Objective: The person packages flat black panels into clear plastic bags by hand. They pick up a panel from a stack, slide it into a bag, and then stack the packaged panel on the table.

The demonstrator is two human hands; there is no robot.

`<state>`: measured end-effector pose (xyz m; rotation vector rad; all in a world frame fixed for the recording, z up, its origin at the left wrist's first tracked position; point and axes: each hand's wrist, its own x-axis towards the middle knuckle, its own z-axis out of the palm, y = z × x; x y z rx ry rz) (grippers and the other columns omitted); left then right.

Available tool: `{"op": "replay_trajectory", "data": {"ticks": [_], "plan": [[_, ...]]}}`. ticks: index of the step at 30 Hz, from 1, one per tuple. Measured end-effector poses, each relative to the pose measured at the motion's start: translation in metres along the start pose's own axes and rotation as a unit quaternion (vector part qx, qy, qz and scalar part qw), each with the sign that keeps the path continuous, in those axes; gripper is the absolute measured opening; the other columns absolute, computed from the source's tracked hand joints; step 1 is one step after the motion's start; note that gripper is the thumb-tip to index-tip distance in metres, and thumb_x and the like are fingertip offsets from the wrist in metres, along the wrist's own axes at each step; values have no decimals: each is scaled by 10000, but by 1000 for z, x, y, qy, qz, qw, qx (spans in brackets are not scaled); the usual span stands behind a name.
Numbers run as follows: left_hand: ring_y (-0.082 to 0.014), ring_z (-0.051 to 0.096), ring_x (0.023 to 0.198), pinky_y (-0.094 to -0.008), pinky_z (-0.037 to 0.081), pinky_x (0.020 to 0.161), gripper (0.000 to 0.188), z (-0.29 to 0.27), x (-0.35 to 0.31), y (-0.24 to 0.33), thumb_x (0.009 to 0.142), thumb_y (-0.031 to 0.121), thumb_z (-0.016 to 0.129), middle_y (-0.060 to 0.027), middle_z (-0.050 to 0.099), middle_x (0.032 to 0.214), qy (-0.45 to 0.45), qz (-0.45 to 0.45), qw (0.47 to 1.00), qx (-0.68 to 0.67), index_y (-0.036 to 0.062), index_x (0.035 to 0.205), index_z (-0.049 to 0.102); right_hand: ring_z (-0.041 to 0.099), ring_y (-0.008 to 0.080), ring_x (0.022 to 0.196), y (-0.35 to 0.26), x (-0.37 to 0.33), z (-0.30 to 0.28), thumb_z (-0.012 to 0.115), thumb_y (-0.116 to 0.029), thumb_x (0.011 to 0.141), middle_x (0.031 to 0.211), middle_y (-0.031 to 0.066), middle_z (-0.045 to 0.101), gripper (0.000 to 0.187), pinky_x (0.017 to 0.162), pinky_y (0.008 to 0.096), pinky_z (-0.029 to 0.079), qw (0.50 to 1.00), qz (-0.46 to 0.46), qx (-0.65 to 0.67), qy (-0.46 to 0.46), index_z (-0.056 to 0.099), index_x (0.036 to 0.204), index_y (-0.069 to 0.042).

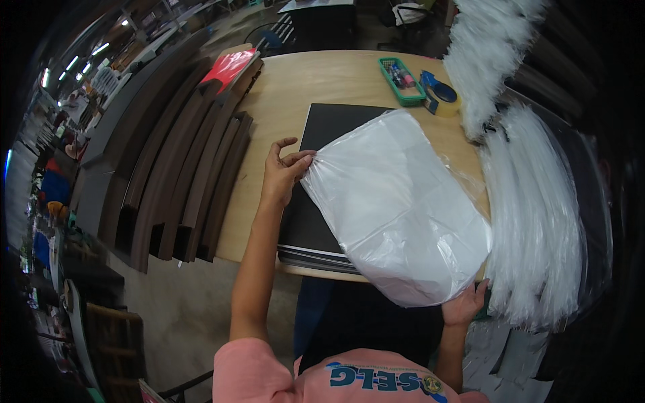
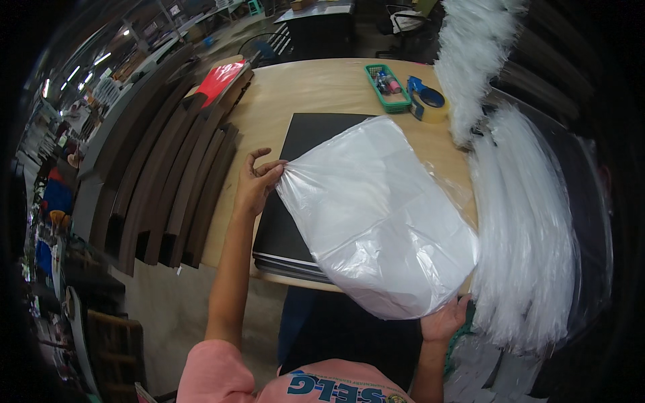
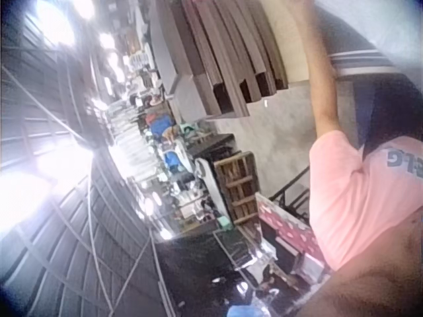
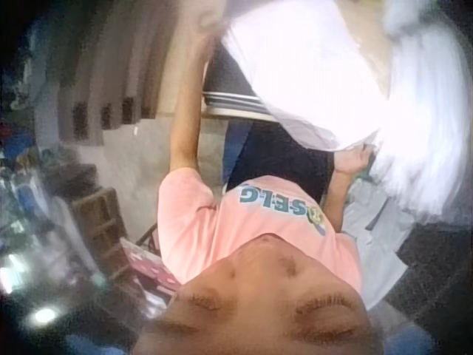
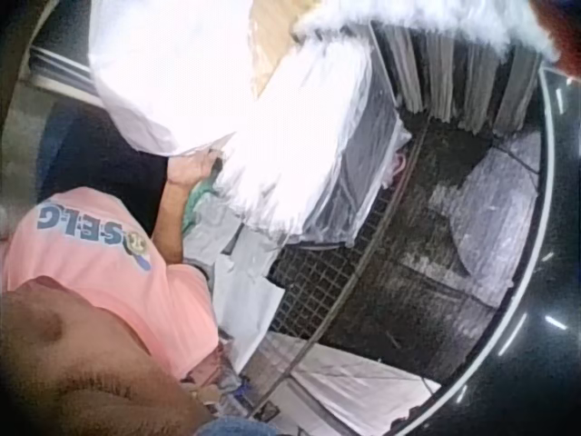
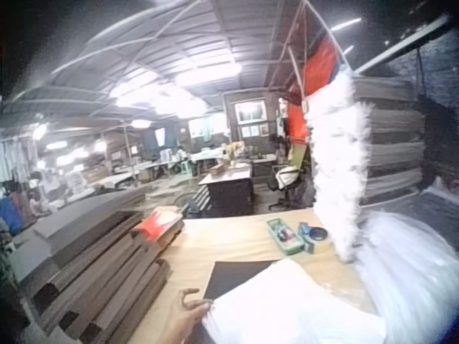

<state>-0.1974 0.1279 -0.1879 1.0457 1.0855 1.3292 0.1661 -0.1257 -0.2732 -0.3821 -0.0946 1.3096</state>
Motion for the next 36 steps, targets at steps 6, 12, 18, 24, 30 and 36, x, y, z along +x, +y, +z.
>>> {"op": "replay_trajectory", "data": {"ticks": [6, 12, 18, 24, 30, 36], "plan": [[-182, 640, 847, -277, 524, 714, 701, -7, -8, 22, 757, -24, 682, -223, 623, 1090, -92, -34, 995, -25, 12, 1342, 296, 249, 308, 1363, 0, -2, 0, 431, -431, 948, 1478, 152, 287, 685, 1132, 465, 143, 1000, -1, -6, -28, 223, 1437, 0], [-210, 648, 872, -306, 540, 740, 753, -17, -23, 25, 763, -1, 695, -209, 634, 1013, -96, -51, 993, 37, 12, 1383, 266, 259, 315, 1359, 1, -4, 5, 424, -391, 955, 1478, 161, 291, 649, 1134, 465, 135, 1000, -5, 22, 5, 237, 1432, 7], [-168, 651, 802, -276, 528, 710, 741, 3, -31, 30, 754, 36, 729, -122, 656, 853, -94, 30, 994, 56, 17, 1365, 309, 258, 315, 1361, 1, -4, 4, 480, -395, 932, 1473, 165, 297, 682, 1132, 476, 140, 1000, -3, 11, -12, 243, 1426, 11], [-146, 639, 718, -251, 519, 660, 708, 4, -26, 32, 721, -9, 745, -92, 642, 780, -79, 40, 992, 88, 0, 1319, 365, 254, 320, 1363, 2, -3, 9, 488, -395, 927, 1476, 164, 290, 692, 1131, 478, 145, 1000, 0, 5, -16, 233, 1430, 6], [-177, 639, 750, -277, 518, 695, 670, 4, -24, 33, 713, 1, 757, -107, 641, 796, -85, 22, 991, 104, -8, 1285, 409, 292, 300, 1349, 0, -4, 5, 484, -384, 932, 1458, 131, 345, 614, 1128, 485, 150, 1000, 7, -3, -24, 323, 1408, -31], [-380, 537, 1093, -395, 424, 945, 667, 23, -1, 0, 769, 243, 733, -205, 576, 1151, 32, 297, 836, 460, -35, 1281, 409, 443, 301, 1236, 8, -1, 4, 525, -68, 901, 1347, 150, 457, 512, 1074, 427, 325, 989, -52, -99, 101, 349, 1380, -28]]}}
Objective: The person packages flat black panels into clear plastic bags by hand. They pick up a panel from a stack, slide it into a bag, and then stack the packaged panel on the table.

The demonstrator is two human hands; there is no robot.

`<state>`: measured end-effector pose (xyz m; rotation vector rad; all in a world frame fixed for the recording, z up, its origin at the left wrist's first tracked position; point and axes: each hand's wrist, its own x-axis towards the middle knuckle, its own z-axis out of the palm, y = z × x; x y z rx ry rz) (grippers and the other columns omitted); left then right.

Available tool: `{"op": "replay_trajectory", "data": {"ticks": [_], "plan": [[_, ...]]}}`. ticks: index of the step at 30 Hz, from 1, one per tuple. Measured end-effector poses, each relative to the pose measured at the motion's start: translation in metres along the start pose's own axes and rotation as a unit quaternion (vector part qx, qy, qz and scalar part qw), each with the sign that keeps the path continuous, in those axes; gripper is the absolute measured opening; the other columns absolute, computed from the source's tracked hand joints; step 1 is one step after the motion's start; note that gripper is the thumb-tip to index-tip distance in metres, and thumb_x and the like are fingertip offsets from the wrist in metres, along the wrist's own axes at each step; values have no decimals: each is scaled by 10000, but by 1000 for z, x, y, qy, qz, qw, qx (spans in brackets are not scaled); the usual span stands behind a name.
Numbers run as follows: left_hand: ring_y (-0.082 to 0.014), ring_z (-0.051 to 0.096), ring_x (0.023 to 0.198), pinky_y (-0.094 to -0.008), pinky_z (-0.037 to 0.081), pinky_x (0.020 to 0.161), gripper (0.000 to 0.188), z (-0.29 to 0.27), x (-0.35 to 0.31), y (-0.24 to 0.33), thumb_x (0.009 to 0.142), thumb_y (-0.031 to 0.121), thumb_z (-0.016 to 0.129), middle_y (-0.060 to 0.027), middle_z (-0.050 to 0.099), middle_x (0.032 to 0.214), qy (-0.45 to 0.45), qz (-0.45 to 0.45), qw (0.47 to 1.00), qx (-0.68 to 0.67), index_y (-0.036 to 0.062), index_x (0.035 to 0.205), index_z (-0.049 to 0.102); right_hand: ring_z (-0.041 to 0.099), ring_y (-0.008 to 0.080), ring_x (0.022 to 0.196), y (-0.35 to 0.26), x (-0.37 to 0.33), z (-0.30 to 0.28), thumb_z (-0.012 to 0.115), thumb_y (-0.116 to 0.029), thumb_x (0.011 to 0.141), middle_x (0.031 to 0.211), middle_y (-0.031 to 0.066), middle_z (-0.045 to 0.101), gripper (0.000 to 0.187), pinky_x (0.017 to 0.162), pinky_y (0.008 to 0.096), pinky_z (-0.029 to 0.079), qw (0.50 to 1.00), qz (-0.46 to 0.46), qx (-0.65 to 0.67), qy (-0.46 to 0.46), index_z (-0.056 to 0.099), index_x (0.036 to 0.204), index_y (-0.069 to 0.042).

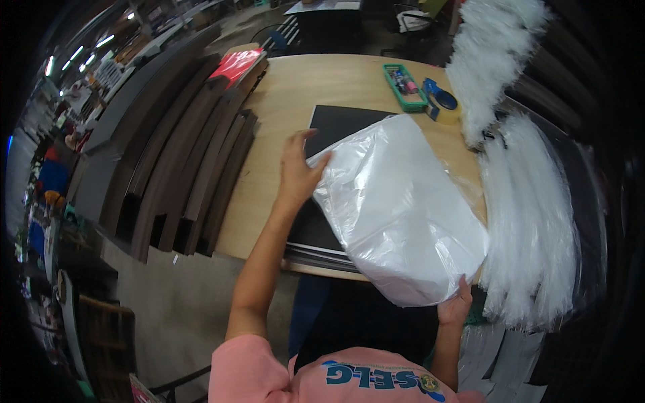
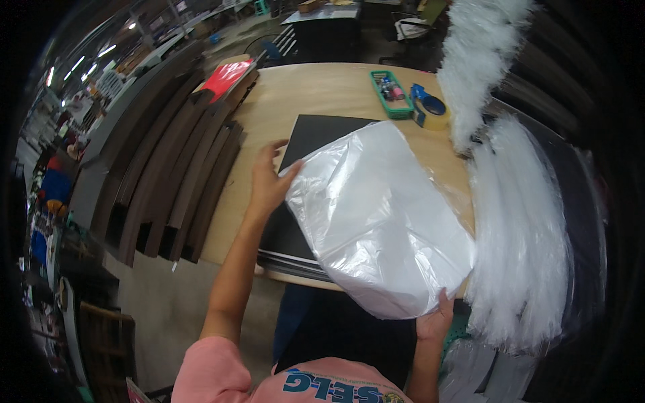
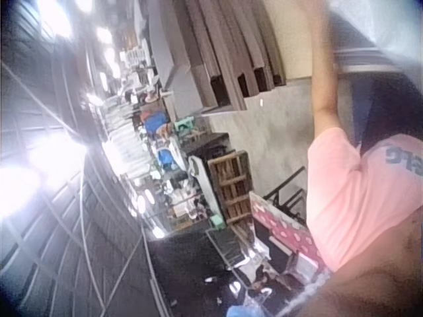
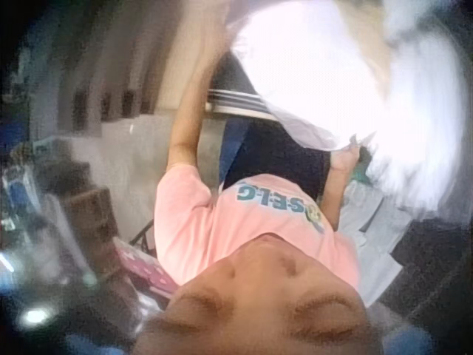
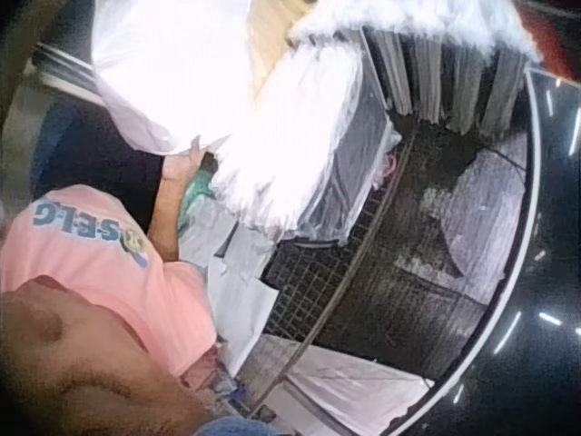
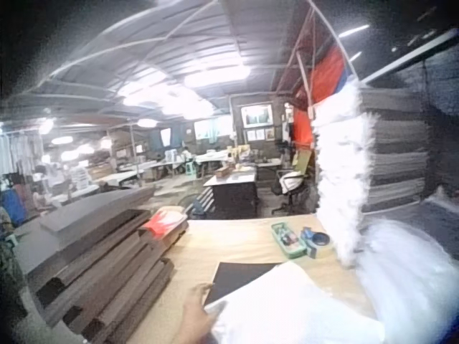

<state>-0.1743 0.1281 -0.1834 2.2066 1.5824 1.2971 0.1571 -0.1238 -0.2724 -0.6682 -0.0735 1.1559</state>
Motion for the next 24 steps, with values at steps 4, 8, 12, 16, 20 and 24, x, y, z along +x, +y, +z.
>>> {"op": "replay_trajectory", "data": {"ticks": [4, 8, 12, 16, 20, 24], "plan": [[-411, 473, 1166, -542, 355, 963, 732, 49, 10, 27, 770, 429, 703, -249, 511, 1226, -128, -73, 979, 138, -20, 1279, 429, 497, 284, 1164, 5, 8, 8, 551, 95, 823, 1281, 151, 490, 584, 1011, 405, 411, 996, -4, -90, 29, 364, 1363, -27], [-398, 479, 1158, -615, 326, 935, 814, 67, 31, 7, 819, 619, 543, -270, 526, 1188, -268, -192, 935, 133, -45, 1275, 424, 511, 286, 1151, 4, 5, 1, 540, 143, 797, 1279, 146, 490, 602, 986, 407, 442, 997, -6, -69, 38, 370, 1351, -21], [-419, 522, 1119, -572, 367, 929, 936, 64, 36, 1, 713, 781, 516, -277, 558, 1175, -304, -168, 935, 65, -67, 1103, 577, 518, 283, 1146, 10, -2, 1, 536, 148, 792, 1257, 143, 506, 586, 990, 404, 439, 995, -41, -77, 46, 390, 1335, -19], [-361, 607, 1010, -434, 469, 835, 838, 54, 38, 41, 558, 596, 782, -242, 641, 1026, -378, -154, 894, 183, -61, 1051, 614, 528, 285, 1135, 10, -3, 4, 535, 152, 789, 1233, 144, 524, 572, 992, 403, 437, 996, -37, -69, 42, 407, 1321, -14], [-322, 657, 888, -395, 504, 754, 623, 72, 31, 27, 584, 387, 830, -214, 670, 918, -326, -101, 936, 90, -62, 967, 629, 540, 283, 1118, 10, -4, 12, 533, 150, 790, 1224, 143, 530, 565, 983, 399, 439, 996, -35, -62, 50, 407, 1318, -6], [-269, 675, 756, -392, 521, 708, 492, 76, 33, 3, 650, 287, 807, -160, 676, 889, -383, -228, 880, -166, -74, 944, 648, 545, 280, 1108, 5, 10, 8, 541, 138, 792, 1222, 137, 532, 546, 962, 389, 445, 996, -35, -81, 16, 418, 1305, -4]]}}
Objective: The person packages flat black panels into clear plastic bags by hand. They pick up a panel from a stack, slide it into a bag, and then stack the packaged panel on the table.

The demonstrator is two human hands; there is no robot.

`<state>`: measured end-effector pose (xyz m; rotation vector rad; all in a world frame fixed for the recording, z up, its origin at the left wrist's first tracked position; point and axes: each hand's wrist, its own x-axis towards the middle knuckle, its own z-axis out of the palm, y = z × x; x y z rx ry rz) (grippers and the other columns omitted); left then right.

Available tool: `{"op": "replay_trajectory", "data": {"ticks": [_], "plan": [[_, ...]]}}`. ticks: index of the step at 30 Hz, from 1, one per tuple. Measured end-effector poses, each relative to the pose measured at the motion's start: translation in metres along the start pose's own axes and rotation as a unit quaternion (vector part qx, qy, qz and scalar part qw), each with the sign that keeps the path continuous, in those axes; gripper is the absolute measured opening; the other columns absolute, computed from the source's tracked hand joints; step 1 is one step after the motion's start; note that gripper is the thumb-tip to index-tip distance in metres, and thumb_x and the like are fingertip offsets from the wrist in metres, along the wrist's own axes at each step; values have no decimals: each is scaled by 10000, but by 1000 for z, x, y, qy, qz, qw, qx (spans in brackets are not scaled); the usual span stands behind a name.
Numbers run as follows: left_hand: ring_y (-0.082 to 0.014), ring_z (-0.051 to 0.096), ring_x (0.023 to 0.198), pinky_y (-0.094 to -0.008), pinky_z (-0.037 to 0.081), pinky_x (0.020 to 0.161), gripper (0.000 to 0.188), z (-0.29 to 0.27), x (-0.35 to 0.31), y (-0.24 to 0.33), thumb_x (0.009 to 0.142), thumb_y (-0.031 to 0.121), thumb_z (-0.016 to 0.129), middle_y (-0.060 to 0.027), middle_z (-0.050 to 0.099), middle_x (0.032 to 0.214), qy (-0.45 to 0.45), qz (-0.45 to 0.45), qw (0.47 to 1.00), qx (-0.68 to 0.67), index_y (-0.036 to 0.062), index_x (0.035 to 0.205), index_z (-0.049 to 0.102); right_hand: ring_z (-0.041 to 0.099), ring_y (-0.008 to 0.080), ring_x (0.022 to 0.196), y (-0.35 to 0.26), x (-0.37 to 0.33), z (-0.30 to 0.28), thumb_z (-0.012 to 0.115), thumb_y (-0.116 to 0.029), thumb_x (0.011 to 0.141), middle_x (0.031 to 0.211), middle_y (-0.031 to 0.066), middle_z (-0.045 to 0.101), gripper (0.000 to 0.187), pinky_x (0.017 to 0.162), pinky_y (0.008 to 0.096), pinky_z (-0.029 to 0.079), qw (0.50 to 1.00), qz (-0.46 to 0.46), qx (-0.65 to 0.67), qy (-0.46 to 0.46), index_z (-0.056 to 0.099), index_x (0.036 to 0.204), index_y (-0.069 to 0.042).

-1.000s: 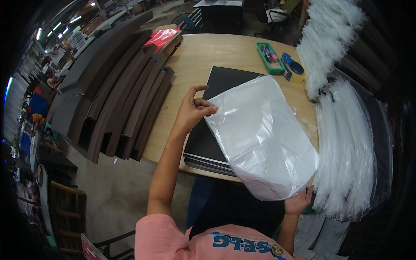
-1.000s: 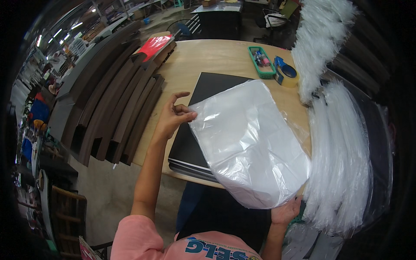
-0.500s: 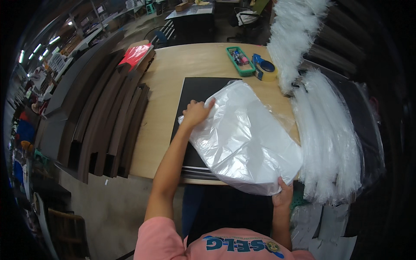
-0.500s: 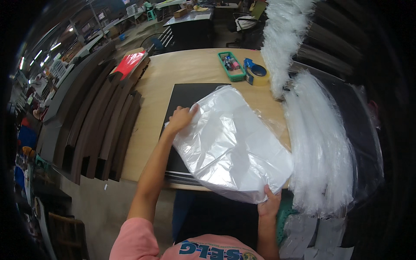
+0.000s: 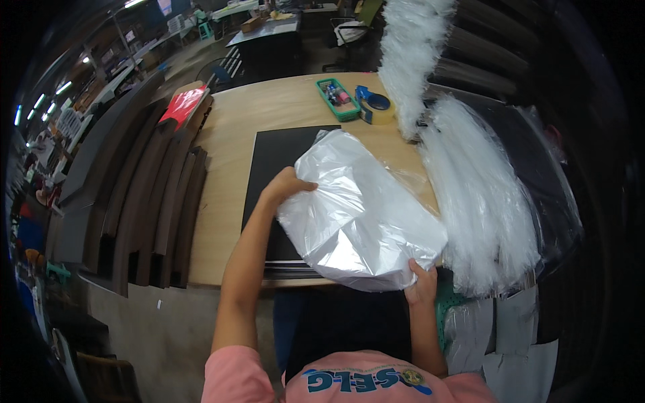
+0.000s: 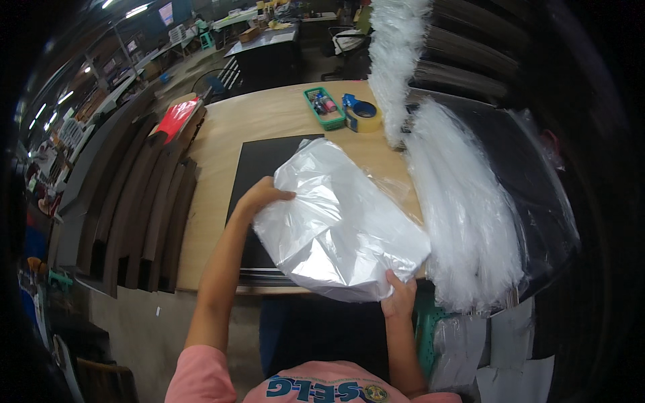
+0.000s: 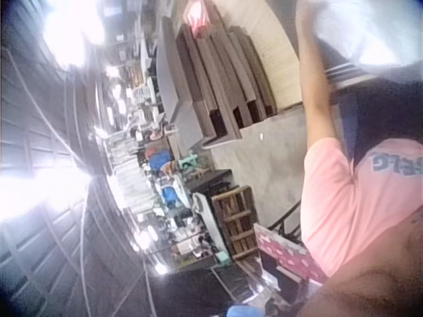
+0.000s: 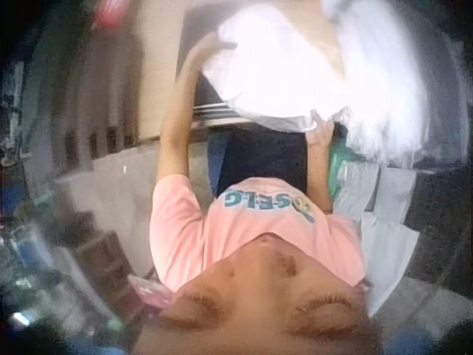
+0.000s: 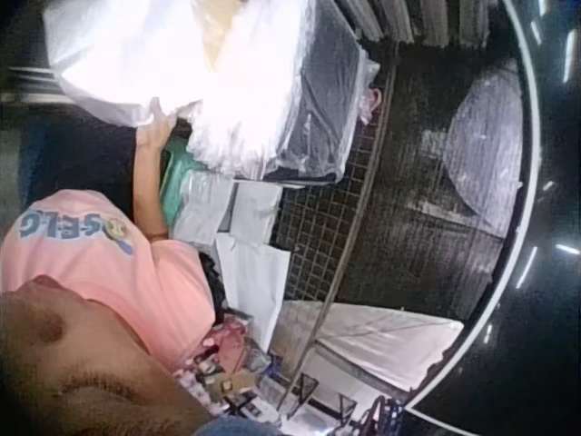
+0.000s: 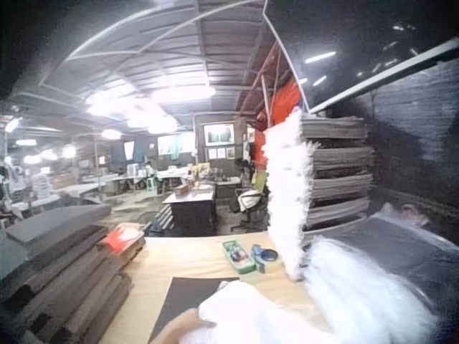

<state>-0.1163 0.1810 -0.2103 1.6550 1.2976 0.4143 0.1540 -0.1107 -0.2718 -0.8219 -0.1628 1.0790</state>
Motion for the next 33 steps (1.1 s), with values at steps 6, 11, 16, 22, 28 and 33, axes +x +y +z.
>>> {"op": "replay_trajectory", "data": {"ticks": [6, 11, 16, 22, 28, 33], "plan": [[-190, 655, 808, -337, 538, 727, 382, -4, -15, 5, 830, 179, 686, -123, 661, 957, -19, -16, 979, -201, -56, 1107, 569, 546, 343, 1072, -53, -4, 6, 733, -60, 724, 1169, 204, 549, 583, 902, 372, 437, 809, -73, -583, 6, 482, 1246, 0], [-192, 654, 820, -350, 541, 749, 309, -6, -16, -2, 875, 143, 629, -115, 659, 973, -22, 34, 972, -230, -40, 1115, 566, 465, 374, 1133, -66, 60, 89, 821, -246, 634, 1160, 192, 536, 713, 973, 446, 371, 627, -432, -616, -203, 503, 1234, -29], [-211, 662, 773, -361, 548, 708, 324, 14, 3, 23, 859, 202, 651, -142, 666, 916, -38, -5, 981, -190, -64, 1033, 589, 417, 374, 1249, -40, 253, 94, 796, -622, 493, 1349, 207, 455, 1077, 1020, 435, 356, 529, -207, -798, -199, 438, 1331, -49], [-149, 648, 794, -322, 530, 690, 279, -1, -47, 39, 850, 181, 677, -82, 673, 901, -31, -14, 951, -307, -33, 1021, 624, 558, 318, 1091, -39, 158, 89, 802, -308, 645, 1194, 221, 575, 760, 933, 363, 425, 671, -85, -646, -355, 499, 1240, 55], [-235, 623, 940, -346, 465, 879, 298, 3, -171, 76, 770, 18, 636, -134, 674, 1027, -284, 297, 911, -23, -28, 1064, 618, 552, 263, 1080, -60, -9, 1, 798, -227, 675, 1165, 167, 582, 714, 922, 325, 436, 788, -46, -550, -273, 476, 1250, 51], [-452, 545, 937, -473, 436, 777, 431, 66, -265, 35, 725, 57, 586, -250, 616, 963, -465, 334, 820, 5, 8, 1149, 523, 595, 240, 1058, -116, -56, 1, 762, -129, 693, 1158, 98, 619, 518, 891, 325, 470, 552, 35, -704, -446, 569, 1162, -24]]}}
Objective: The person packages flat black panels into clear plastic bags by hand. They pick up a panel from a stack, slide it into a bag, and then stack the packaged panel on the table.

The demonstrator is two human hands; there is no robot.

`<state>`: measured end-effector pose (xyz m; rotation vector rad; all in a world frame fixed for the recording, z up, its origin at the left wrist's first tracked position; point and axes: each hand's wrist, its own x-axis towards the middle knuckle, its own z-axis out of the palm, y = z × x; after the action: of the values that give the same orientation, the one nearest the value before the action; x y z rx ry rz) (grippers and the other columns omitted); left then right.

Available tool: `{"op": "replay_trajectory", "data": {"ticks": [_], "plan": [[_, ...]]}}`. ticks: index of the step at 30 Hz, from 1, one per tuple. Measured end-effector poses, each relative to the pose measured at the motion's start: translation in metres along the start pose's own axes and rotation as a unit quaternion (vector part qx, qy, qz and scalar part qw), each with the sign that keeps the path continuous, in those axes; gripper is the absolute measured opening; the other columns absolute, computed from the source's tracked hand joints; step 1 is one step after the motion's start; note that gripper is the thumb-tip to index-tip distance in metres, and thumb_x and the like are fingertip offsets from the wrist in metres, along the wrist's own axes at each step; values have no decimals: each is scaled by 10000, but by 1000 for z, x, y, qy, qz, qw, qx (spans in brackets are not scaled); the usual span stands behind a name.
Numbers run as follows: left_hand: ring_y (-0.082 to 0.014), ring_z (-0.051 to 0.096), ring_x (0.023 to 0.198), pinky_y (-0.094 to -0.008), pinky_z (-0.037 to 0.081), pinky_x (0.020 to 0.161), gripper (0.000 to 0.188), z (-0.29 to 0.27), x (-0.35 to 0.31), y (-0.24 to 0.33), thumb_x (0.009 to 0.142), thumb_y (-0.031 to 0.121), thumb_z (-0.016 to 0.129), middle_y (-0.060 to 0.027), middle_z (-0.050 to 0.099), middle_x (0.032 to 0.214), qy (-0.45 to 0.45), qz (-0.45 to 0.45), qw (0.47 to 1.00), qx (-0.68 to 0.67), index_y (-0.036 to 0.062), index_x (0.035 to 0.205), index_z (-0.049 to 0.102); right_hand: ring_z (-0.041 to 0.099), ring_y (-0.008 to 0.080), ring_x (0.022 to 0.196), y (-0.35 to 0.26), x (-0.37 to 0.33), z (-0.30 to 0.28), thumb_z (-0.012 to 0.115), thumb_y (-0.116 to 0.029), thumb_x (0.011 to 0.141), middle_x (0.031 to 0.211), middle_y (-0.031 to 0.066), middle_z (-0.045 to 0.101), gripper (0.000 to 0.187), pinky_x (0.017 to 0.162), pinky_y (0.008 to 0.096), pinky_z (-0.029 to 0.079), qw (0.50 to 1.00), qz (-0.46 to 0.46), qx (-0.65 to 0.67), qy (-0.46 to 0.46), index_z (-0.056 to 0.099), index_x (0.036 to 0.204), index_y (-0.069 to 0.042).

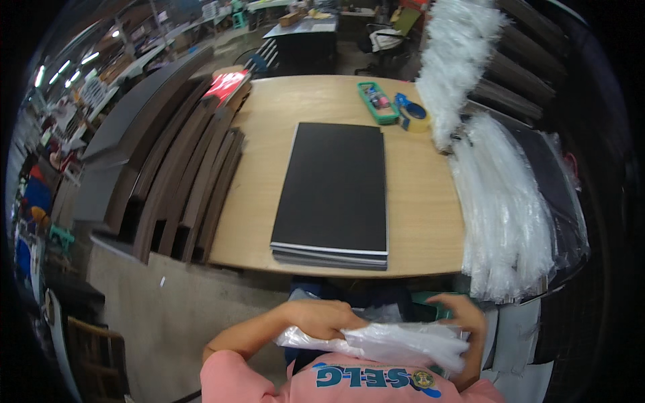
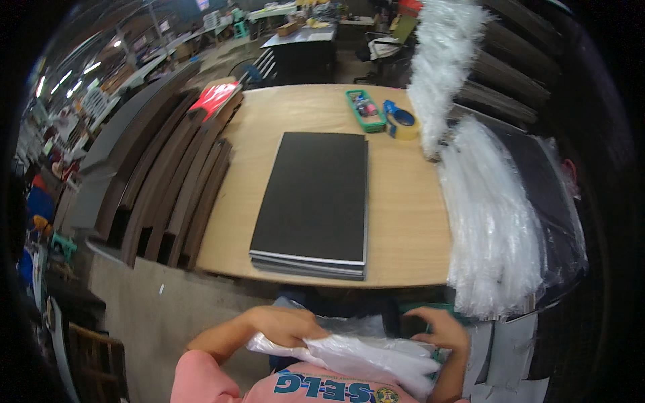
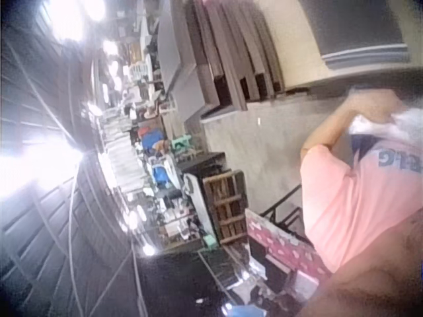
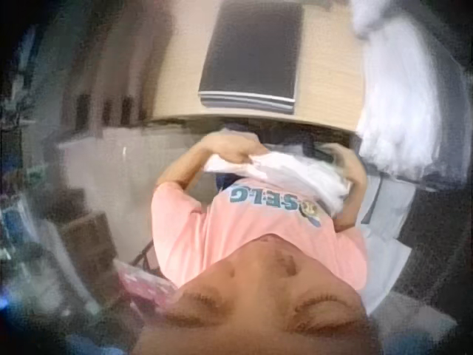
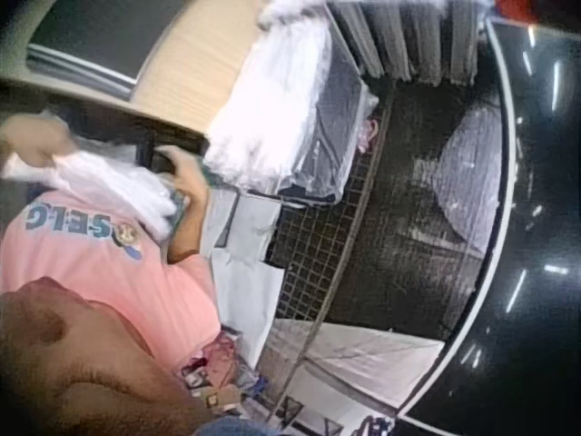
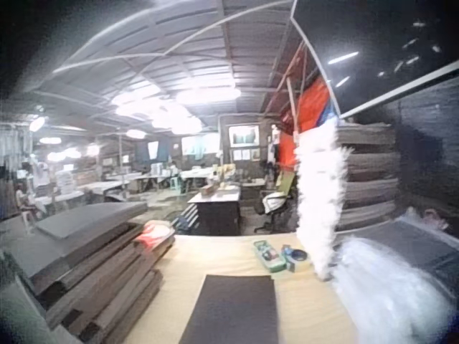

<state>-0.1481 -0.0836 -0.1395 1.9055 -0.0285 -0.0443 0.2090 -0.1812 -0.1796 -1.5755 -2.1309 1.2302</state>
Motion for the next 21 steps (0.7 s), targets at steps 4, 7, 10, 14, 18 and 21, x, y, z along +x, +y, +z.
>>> {"op": "replay_trajectory", "data": {"ticks": [4, 7, 10, 14, 18, 21], "plan": [[-453, 550, 928, -479, 436, 773, 460, 43, -11, -16, 720, 52, 595, -255, 611, 978, 49, -26, 997, -46, 11, 1172, 513, 618, 300, 995, -97, 52, -23, 747, -96, 654, 1007, 150, 654, 370, 881, 368, 463, 961, -123, -1, 248, 644, 999, -8], [-453, 550, 924, -477, 439, 769, 508, 55, -9, -22, 714, 38, 602, -256, 609, 989, 83, 16, 995, -48, 15, 1210, 494, 423, 366, 1252, -170, 163, 4, 783, -263, 648, 1231, 163, 525, 592, 1035, 452, 359, 904, -389, -161, 73, 554, 1147, -40], [-452, 552, 915, -483, 441, 766, 580, 66, -6, -29, 698, 18, 609, -257, 610, 978, 98, 29, 995, -17, 35, 1262, 472, 353, 378, 1301, -197, 257, 55, 809, -403, 564, 1259, 181, 483, 774, 1081, 445, 296, 832, -464, -303, 16, 525, 1174, -20], [-450, 553, 907, -492, 438, 764, 578, 75, -17, -29, 697, 18, 607, -263, 609, 960, 127, 14, 992, 9, 36, 1259, 475, 426, 347, 1219, -191, 322, 94, 801, -456, 533, 1137, 170, 526, 762, 1081, 457, 286, 811, -448, -376, -36, 547, 1080, 9], [-448, 557, 895, -495, 437, 760, 564, 80, -30, -28, 696, 16, 602, -265, 611, 946, 141, 29, 989, -8, 40, 1248, 488, 516, 289, 1043, -196, 321, 107, 797, -458, 553, 976, 118, 552, 652, 1015, 486, 330, 797, -446, -401, -74, 570, 985, -26], [-449, 567, 852, -481, 440, 757, 703, 86, -26, -33, 674, -20, 570, -279, 607, 947, 120, -1, 992, 35, 92, 1353, 431, 527, 268, 1031, -205, 322, 112, 794, -464, 561, 983, 91, 565, 635, 970, 470, 359, 778, -457, -414, -119, 585, 1000, -56]]}}
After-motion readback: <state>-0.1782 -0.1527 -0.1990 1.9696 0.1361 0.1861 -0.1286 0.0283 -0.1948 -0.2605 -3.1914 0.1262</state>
